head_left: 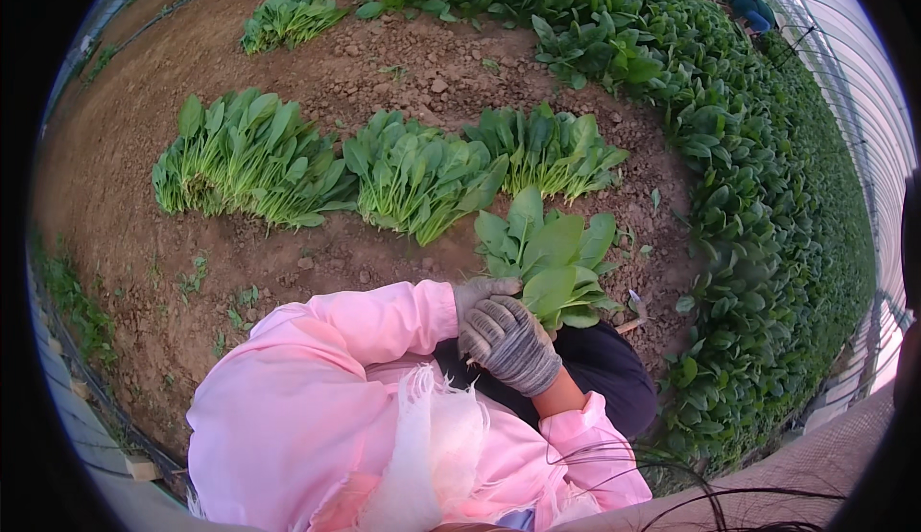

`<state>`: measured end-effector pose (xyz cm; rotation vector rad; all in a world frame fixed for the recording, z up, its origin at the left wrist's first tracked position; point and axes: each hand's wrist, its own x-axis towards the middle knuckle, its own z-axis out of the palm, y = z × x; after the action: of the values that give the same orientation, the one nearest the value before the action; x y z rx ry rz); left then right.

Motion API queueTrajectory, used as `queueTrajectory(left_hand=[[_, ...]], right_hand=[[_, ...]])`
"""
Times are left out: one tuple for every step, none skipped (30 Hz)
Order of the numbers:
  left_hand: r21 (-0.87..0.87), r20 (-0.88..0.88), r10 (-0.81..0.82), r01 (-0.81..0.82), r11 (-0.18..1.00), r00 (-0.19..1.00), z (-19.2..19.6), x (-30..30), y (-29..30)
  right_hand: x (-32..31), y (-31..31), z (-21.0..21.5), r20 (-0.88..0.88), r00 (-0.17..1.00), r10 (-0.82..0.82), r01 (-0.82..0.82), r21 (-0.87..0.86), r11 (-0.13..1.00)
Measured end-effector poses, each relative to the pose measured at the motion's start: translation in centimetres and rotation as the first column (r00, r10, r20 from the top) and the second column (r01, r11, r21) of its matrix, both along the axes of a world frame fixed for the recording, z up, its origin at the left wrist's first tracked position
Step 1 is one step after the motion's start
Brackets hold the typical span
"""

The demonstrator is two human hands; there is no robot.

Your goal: The person uses a small hand hoe to cut the base of leafy green plants in a greenhouse. They pull the plants from the soil, gather them into bunches, and place them on the ground in rows.

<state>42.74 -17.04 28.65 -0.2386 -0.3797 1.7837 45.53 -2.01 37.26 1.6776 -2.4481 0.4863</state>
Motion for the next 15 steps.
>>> queueTrajectory(left_hand=[[0.151,0.061,-0.03,0.021,0.988,0.998,0.3,-0.3,0.1],[0.299,0.115,-0.071,0.033,0.954,0.991,0.7,-0.7,0.1],[0.471,0.191,-0.215,0.103,0.876,0.958,1.1,-1.6,0.1],[-0.276,-0.003,-0.002,0.001,0.961,1.0,-1.7,-3.2,-2.5],[-0.36,-0.277,0.237,-0.329,0.873,0.931,-0.1,-4.9,-2.7],[-0.413,-0.531,0.381,-0.624,0.664,0.757,1.7,-6.5,-3.2],[-0.426,-0.591,0.339,-0.64,0.64,0.732,2.6,-8.7,-5.7],[-0.474,-0.706,0.333,-0.766,0.434,0.625,2.2,-10.9,-7.8],[-0.479,-0.758,0.287,-0.799,0.364,0.586,3.2,-12.5,-10.0],[-0.582,-0.772,0.234,-0.805,0.114,0.591,3.2,-13.7,-11.6],[-0.607,-0.793,0.128,-0.791,-0.076,0.596,2.7,-14.9,-13.0],[-0.477,-0.876,0.046,-0.848,-0.231,0.48,-1.5,-16.7,-16.2],[-0.429,-0.841,-0.155,-0.814,-0.39,0.518,-3.9,-17.0,-16.5],[-0.362,-0.741,-0.33,-0.762,-0.537,0.585,-6.1,-17.2,-16.7],[-0.376,-0.623,-0.435,-0.737,-0.562,0.65,-8.8,-17.1,-16.6]], right_hand=[[-0.3,-0.3,0.1,-0.022,1.0,-0.019,0.02,0.036,0.999],[-0.8,-0.5,0.1,-0.045,0.998,-0.04,0.043,0.071,0.997],[-1.4,-0.7,-0.3,-0.151,0.987,-0.059,0.065,0.032,0.997],[-1.7,-0.9,0.2,-0.14,0.984,-0.109,0.108,-0.015,0.994],[-2.0,-0.6,1.1,-0.126,0.977,-0.17,0.165,-0.049,0.985],[-2.1,-0.2,1.9,-0.108,0.968,-0.226,0.217,-0.086,0.972],[-2.2,0.8,2.5,-0.041,0.959,-0.281,0.275,-0.121,0.954],[-2.1,1.7,2.9,-0.02,0.942,-0.334,0.329,-0.139,0.934],[-2.2,2.9,3.0,-0.013,0.921,-0.389,0.383,-0.152,0.911],[-2.3,3.9,3.1,-0.004,0.9,-0.437,0.43,-0.166,0.887],[-2.3,5.0,3.3,0.012,0.88,-0.475,0.47,-0.171,0.866],[-2.1,5.4,3.0,0.042,0.871,-0.489,0.487,-0.194,0.851],[-1.8,6.5,2.4,0.068,0.847,-0.527,0.529,-0.197,0.825],[-1.4,7.4,1.7,0.075,0.838,-0.541,0.544,-0.193,0.816],[-1.0,8.3,1.1,0.082,0.828,-0.554,0.559,-0.189,0.807]])
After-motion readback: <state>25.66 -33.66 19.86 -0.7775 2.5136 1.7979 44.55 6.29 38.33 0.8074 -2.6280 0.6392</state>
